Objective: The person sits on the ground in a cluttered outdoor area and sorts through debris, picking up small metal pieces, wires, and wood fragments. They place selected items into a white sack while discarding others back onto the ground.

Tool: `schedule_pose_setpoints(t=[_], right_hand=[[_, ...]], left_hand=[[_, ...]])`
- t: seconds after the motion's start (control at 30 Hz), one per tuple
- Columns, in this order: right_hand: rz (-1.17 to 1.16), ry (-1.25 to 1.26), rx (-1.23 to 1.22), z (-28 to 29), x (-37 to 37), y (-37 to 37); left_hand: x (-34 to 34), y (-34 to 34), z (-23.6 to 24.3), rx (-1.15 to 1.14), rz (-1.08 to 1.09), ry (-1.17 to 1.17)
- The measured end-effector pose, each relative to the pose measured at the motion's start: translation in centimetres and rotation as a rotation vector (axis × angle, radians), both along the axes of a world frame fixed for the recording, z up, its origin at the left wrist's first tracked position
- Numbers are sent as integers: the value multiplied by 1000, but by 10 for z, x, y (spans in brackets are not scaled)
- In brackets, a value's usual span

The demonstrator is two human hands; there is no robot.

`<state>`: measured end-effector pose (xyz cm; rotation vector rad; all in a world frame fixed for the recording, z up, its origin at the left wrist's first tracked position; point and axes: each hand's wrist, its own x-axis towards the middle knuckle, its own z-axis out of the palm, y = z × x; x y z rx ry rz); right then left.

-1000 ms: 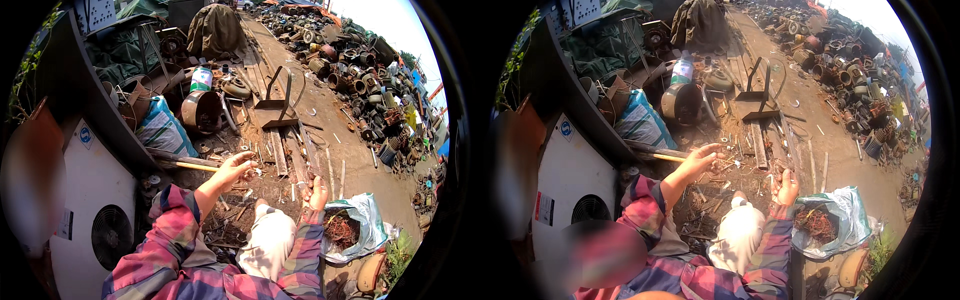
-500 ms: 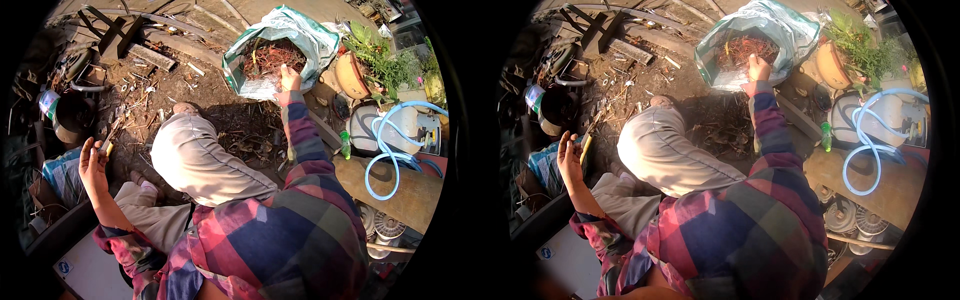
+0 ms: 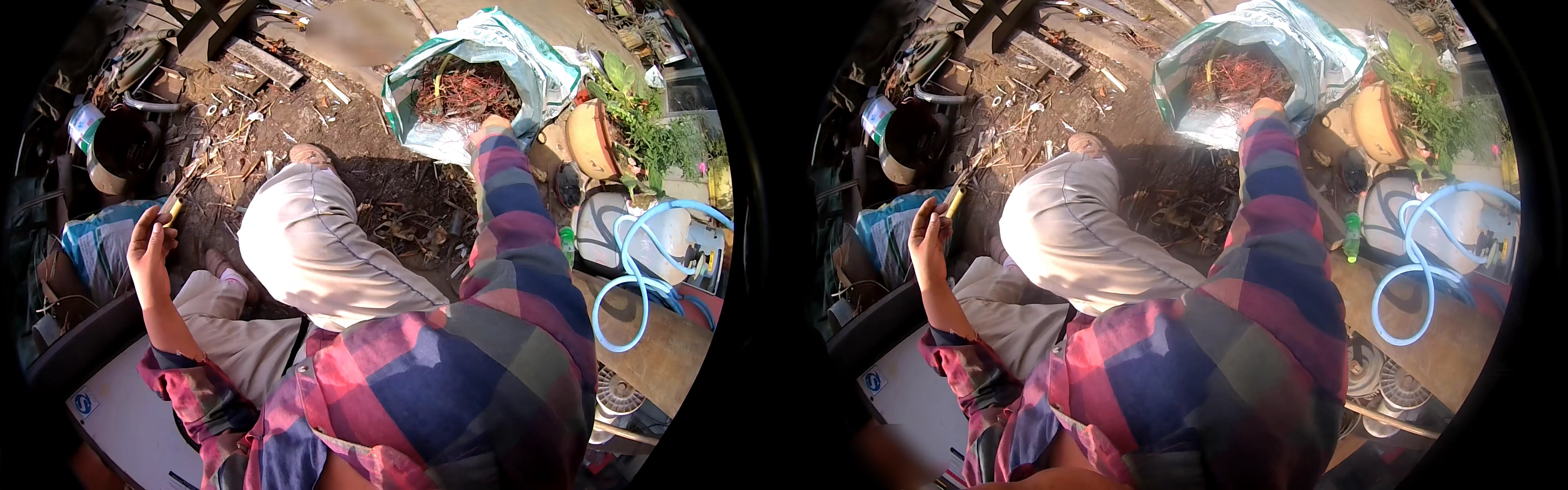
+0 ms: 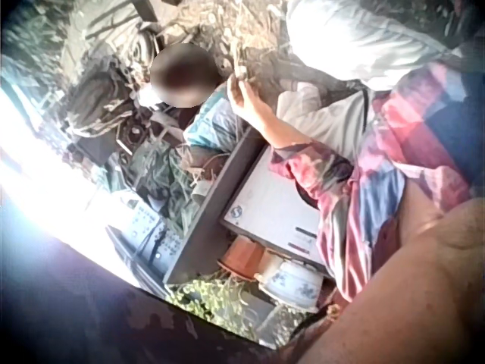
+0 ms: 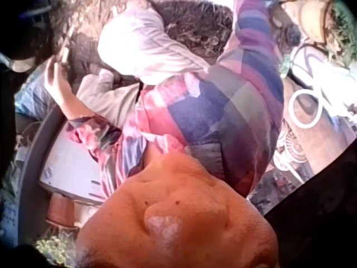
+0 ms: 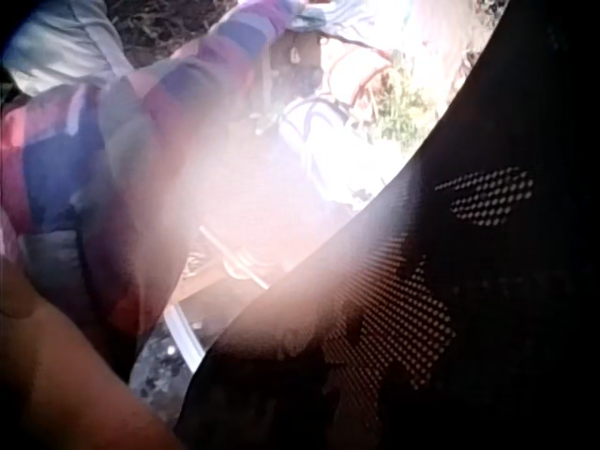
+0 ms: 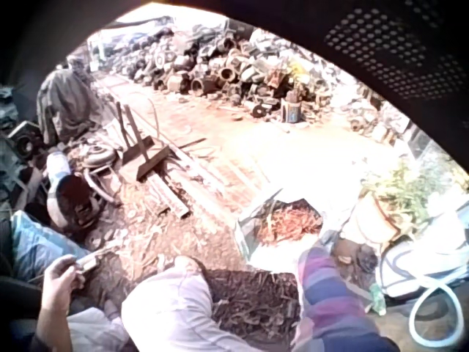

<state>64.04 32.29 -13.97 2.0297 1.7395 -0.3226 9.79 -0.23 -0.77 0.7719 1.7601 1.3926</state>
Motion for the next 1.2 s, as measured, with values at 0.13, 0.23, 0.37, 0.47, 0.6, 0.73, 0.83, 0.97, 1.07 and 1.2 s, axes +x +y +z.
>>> schedule_pose_setpoints(t=[0.13, 0.23, 0.37, 0.47, 0.6, 0.73, 0.83, 0.97, 1.07, 1.2], right_hand=[[9, 51, -27, 14, 3, 4], [95, 180, 219, 9, 32, -10], [300, 445, 478, 28, 13, -53], [225, 940, 456, 66, -22, -69], [620, 1232, 514, 181, -133, -130], [1018, 1239, 317, 252, -231, -195], [1511, 898, 35, 262, -279, -219], [1732, 711, -390, 203, -307, -210], [1556, 340, -498, 173, -304, -179], [1235, 359, -423, 158, -295, -122]], left_hand=[[-6, -17, 4, 8, 2, 4], [-1, -26, 8, 12, -7, -31], [3, -59, 26, 23, -12, 8], [10, -82, 28, -8, -77, 47], [39, -105, 82, -213, -271, 645], [68, -91, 91, -358, -733, 1077], [77, -79, 101, -339, -916, 1052], [59, -83, 74, -297, -874, 1078], [33, -71, 35, -488, -758, 1071], [-6, -31, 7, -802, -748, 736]])
